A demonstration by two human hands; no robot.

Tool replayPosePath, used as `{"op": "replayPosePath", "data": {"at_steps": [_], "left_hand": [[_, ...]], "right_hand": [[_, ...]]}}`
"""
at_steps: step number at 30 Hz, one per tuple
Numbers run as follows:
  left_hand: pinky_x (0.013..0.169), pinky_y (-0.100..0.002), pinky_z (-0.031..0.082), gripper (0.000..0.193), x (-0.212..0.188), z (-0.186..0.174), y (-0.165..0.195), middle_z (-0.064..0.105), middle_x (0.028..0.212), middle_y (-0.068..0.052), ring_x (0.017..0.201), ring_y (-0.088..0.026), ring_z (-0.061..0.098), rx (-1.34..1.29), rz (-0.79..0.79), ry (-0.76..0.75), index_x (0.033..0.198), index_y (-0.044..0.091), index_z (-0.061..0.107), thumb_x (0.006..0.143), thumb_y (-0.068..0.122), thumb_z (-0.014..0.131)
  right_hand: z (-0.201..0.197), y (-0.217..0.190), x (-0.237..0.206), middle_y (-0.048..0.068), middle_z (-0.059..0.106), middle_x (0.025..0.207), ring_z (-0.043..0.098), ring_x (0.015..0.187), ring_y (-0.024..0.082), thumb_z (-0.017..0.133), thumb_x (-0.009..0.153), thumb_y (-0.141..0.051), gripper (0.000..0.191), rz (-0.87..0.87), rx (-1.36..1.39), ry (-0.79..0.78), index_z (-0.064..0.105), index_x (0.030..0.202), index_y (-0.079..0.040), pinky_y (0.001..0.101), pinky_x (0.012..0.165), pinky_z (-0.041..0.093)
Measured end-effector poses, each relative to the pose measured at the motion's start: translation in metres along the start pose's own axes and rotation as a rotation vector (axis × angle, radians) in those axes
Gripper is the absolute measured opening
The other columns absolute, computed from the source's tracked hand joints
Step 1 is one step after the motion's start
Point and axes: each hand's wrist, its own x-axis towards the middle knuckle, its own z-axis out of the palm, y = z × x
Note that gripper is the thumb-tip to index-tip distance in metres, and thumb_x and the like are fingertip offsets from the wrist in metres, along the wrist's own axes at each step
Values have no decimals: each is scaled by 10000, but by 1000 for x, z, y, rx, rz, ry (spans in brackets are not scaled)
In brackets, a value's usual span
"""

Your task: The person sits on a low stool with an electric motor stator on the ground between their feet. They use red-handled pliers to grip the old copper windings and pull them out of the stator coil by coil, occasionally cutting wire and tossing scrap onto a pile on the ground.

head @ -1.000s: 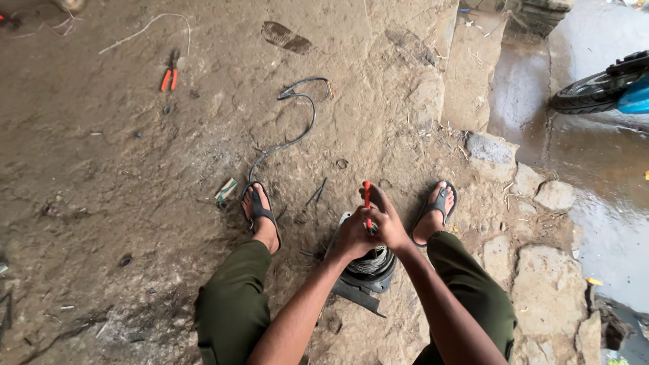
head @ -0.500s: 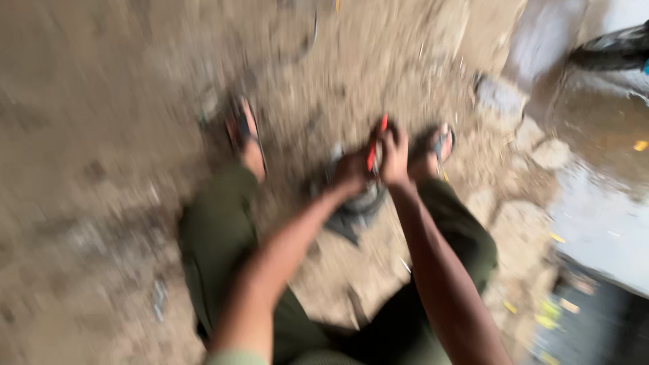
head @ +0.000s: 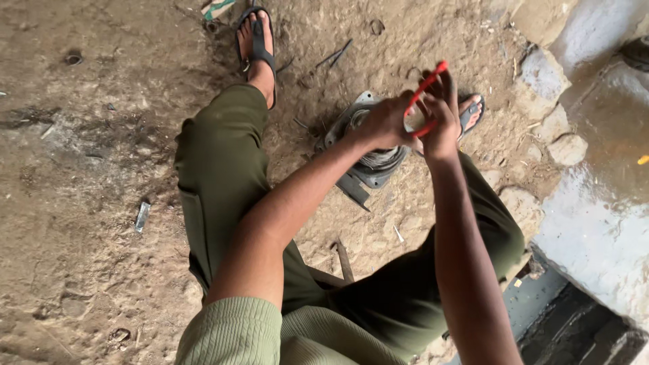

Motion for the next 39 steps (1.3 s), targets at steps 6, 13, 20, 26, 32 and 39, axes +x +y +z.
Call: {"op": "replayPosePath", "data": {"at_steps": [6,13,20,26,32,39], "left_hand": [[664,-386,586,694,0,5,-3,679,987,-115,793,-255,709,121,-31,-179,1193,46,516,683,283,921],[697,-370,594,610,-8,3,-5,716,897,-80,771,-251,727,58,129,19,1133,64,586,635,231,898],[682,-375,588,616,0,2,-2,722,868,-119,745,-267,743,-45,143,110,1213,24,588,693,231,846],[782,-394,605,567,3,-1,5,776,934,-145,841,-303,763,-38,149,50,1225,52,638,721,222,832],[819,-399,574,739,9,-6,16,745,1010,-146,898,-295,723,52,-30,-257,1164,48,609,593,342,975],[847,-443,602,258,-7,-5,-18,717,1049,-190,957,-326,732,440,-194,-321,1061,9,666,816,69,719]], "right_hand": [[-17,20,-29,226,322,1691,381,1507,311,507,966,-175,609,-205,-537,28,317,1539,-97,399,1232,297],[12,15,-13,175,577,1388,583,1269,259,507,966,-130,473,-228,-109,146,476,1417,10,354,1137,431],[21,8,25,72,586,916,561,826,172,495,964,-148,244,-192,-24,296,576,1122,19,316,771,497],[23,15,30,23,490,711,421,587,116,528,997,-124,111,-207,-16,350,511,950,-25,289,543,362],[-1,-12,12,23,538,753,538,663,154,555,940,-214,229,-289,-40,499,561,1100,-50,332,608,473],[-61,-92,-24,108,639,1070,633,981,222,555,950,-138,561,-538,10,441,476,1495,-29,395,893,575]]}}
